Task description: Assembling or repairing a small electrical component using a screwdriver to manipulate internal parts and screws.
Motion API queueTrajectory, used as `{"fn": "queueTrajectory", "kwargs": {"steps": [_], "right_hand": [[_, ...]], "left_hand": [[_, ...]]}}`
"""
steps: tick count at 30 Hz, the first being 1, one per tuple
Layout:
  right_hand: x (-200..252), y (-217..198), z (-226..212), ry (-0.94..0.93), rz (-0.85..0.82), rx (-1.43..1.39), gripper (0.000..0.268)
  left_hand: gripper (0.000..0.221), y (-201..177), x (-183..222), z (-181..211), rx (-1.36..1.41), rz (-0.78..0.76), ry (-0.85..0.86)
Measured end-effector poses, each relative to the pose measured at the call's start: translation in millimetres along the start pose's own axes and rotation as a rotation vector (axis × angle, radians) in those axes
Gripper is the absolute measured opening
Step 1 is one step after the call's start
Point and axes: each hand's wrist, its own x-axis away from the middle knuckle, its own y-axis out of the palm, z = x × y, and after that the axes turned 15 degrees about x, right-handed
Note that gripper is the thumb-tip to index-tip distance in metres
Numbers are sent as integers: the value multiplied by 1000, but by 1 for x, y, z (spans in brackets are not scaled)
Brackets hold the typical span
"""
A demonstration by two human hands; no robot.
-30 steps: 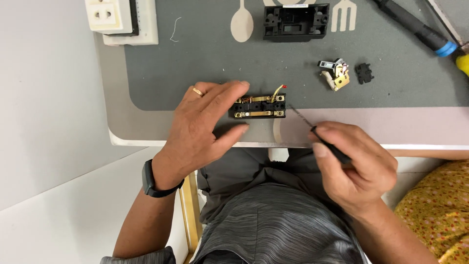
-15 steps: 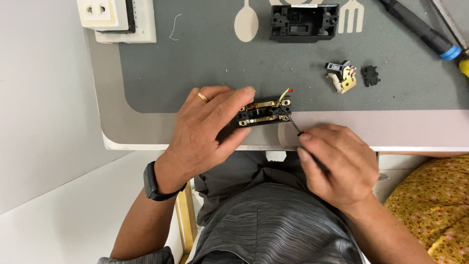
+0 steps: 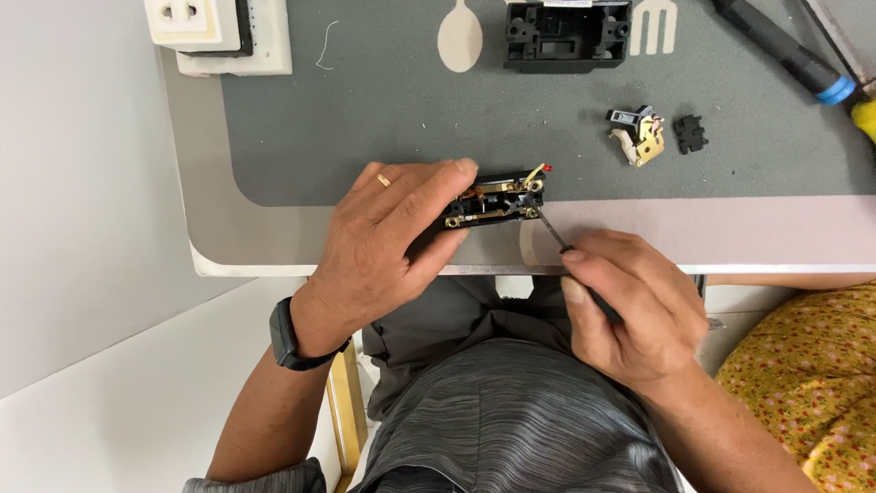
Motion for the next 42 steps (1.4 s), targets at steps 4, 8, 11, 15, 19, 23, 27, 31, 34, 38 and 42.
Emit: {"fn": "queueTrajectory", "kwargs": {"steps": [4,8,11,15,19,23,27,31,34,38,42], "right_hand": [[-2,4,1,-32,-13,20,12],[-4,4,0,-28,-10,31,13],[-5,1,-3,4,-10,27,12],[-4,2,-4,39,-45,19,16],[-6,0,-9,199,-69,-112,13],[5,2,1,168,70,-84,8],[-12,-10,-8,315,89,-94,11],[-46,-11,17,211,-155,-43,35],[-73,-13,10,138,-351,8,37],[-76,-10,10,210,-430,-145,14],[-74,-10,14,272,-442,-221,11]], "left_hand": [[57,-1,-2,2,9,-3,-6],[56,-2,-2,2,29,1,-2],[56,-2,-3,1,37,-2,-7],[59,-3,-2,2,39,-17,-14],[59,-2,0,1,33,-14,-14],[57,-3,-2,3,60,-12,-20],[55,-3,-3,3,53,-30,-34],[54,-3,-5,7,52,-13,-9],[53,-5,-5,9,54,-4,-23],[54,-5,-2,7,60,0,-34],[56,-4,-2,4,59,-14,-28]]}}
